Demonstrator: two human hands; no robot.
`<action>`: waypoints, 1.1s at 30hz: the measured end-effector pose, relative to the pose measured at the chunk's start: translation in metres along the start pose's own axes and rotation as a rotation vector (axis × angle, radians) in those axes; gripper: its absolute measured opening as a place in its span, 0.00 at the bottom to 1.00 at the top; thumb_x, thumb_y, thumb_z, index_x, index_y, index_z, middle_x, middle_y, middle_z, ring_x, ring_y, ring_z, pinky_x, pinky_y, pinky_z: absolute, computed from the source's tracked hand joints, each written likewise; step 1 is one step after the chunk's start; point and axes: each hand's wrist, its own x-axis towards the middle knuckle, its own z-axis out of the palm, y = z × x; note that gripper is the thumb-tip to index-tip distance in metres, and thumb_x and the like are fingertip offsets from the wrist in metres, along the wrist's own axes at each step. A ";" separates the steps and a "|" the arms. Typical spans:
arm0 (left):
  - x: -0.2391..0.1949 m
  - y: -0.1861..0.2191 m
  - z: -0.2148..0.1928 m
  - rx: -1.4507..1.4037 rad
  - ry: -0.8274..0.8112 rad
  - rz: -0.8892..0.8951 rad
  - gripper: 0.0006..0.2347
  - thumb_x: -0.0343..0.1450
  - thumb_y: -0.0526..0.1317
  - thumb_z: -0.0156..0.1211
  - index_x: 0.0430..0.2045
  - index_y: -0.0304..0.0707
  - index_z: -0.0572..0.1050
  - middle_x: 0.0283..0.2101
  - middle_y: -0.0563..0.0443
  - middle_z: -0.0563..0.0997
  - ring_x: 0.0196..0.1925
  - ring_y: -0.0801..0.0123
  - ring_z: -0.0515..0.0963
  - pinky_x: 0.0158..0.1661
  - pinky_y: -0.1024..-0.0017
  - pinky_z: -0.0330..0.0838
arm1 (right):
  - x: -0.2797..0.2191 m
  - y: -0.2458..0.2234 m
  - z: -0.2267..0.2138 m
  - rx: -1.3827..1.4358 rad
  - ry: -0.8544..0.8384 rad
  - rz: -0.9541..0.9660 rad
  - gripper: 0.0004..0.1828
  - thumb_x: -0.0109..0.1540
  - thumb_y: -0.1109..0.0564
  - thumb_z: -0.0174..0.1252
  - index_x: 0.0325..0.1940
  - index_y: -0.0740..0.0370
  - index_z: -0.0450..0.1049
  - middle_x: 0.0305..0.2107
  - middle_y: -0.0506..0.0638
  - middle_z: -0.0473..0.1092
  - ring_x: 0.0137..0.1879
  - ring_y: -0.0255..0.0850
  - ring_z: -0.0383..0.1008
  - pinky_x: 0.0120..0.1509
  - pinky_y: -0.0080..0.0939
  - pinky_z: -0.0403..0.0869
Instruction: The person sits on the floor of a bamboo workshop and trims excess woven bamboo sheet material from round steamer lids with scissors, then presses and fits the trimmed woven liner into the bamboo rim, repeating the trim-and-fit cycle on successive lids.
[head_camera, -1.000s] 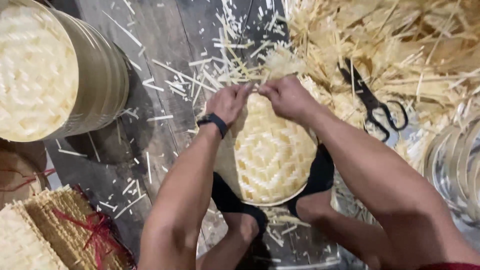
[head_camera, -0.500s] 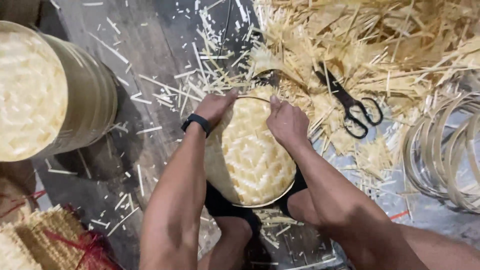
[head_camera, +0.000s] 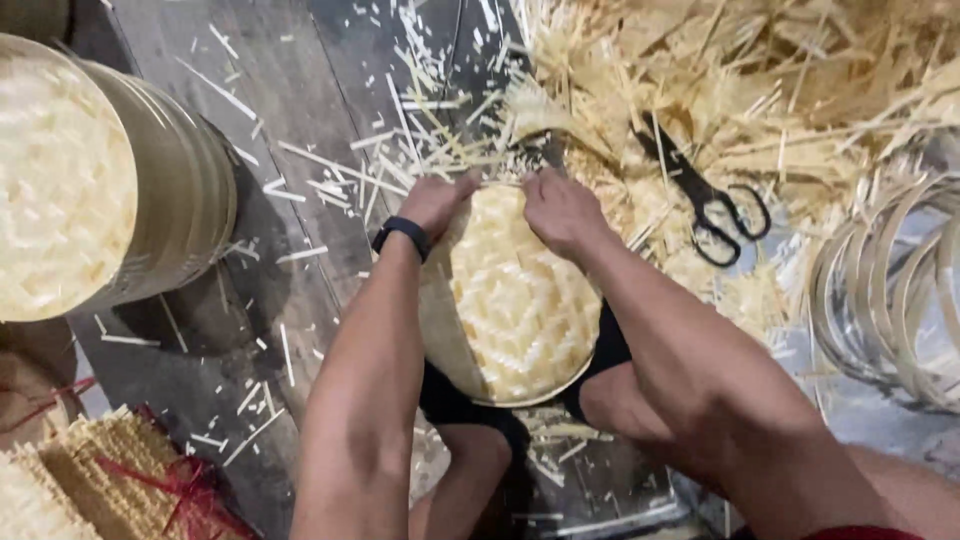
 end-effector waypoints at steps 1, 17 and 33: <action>-0.001 0.007 -0.003 -0.006 0.008 0.010 0.34 0.66 0.66 0.55 0.31 0.20 0.82 0.39 0.25 0.84 0.43 0.40 0.82 0.46 0.50 0.73 | 0.004 0.002 0.000 -0.007 0.010 -0.008 0.31 0.71 0.39 0.31 0.55 0.67 0.69 0.53 0.69 0.70 0.62 0.66 0.68 0.68 0.61 0.65; -0.120 -0.052 0.037 -0.012 0.933 -0.029 0.25 0.77 0.55 0.38 0.51 0.36 0.79 0.55 0.33 0.78 0.59 0.41 0.75 0.59 0.52 0.66 | 0.014 -0.110 0.030 -0.455 -0.267 -0.449 0.39 0.67 0.26 0.40 0.35 0.60 0.82 0.34 0.62 0.76 0.45 0.59 0.78 0.54 0.63 0.72; -0.072 -0.132 0.055 -0.664 0.775 -0.058 0.28 0.73 0.61 0.54 0.46 0.28 0.78 0.46 0.35 0.82 0.48 0.52 0.79 0.50 0.59 0.69 | -0.001 -0.021 -0.012 -0.163 0.241 -0.770 0.27 0.67 0.43 0.56 0.61 0.66 0.74 0.58 0.67 0.69 0.60 0.61 0.71 0.63 0.55 0.70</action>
